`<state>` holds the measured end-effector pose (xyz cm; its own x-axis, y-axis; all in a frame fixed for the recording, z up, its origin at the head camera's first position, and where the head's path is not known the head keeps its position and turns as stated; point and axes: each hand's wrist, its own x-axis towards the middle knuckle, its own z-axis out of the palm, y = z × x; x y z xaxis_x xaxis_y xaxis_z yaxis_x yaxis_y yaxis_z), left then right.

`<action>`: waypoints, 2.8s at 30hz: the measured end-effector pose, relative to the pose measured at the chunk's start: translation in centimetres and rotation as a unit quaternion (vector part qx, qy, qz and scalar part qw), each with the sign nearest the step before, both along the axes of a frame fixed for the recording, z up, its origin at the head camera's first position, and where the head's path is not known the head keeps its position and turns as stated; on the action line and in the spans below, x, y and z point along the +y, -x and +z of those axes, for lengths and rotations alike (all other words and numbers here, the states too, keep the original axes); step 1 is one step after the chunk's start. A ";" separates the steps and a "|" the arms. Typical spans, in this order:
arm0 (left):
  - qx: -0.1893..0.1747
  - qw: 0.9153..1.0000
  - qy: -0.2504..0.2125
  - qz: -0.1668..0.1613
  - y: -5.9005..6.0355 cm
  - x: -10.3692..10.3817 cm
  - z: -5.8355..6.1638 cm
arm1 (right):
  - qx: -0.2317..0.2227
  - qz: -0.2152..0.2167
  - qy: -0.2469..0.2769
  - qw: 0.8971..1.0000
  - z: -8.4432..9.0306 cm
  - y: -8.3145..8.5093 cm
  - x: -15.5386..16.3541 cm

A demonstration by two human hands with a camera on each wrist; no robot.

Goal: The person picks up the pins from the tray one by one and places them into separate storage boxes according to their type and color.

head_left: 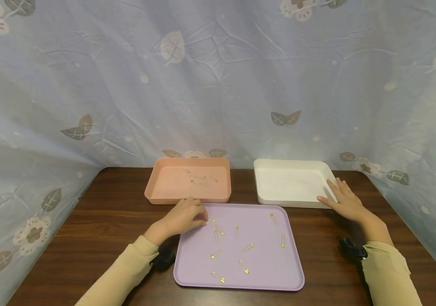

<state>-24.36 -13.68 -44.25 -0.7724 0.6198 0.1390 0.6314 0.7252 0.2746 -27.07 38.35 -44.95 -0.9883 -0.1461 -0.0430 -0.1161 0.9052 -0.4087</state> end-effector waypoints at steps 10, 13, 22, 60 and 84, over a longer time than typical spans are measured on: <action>0.005 1.000 0.008 0.004 -0.1 0.1 0.1 | -0.017 0.002 -0.007 1.000 0.3 0.2 0.1; 0.004 1.000 0.010 0.005 -0.1 0.1 -0.1 | -0.016 0.001 -0.005 1.000 0.2 0.2 0.0; 0.010 1.000 0.015 0.006 -0.2 0.1 -0.3 | -0.012 -0.002 -0.005 1.000 0.1 0.1 -0.1; 0.036 0.999 0.014 -0.028 -0.2 -0.1 1.1 | -0.005 0.002 -0.014 1.000 -0.1 0.0 0.0; 0.163 0.983 0.015 -0.084 1.6 4.1 4.5 | 0.000 0.005 -0.018 1.000 0.1 0.1 -0.1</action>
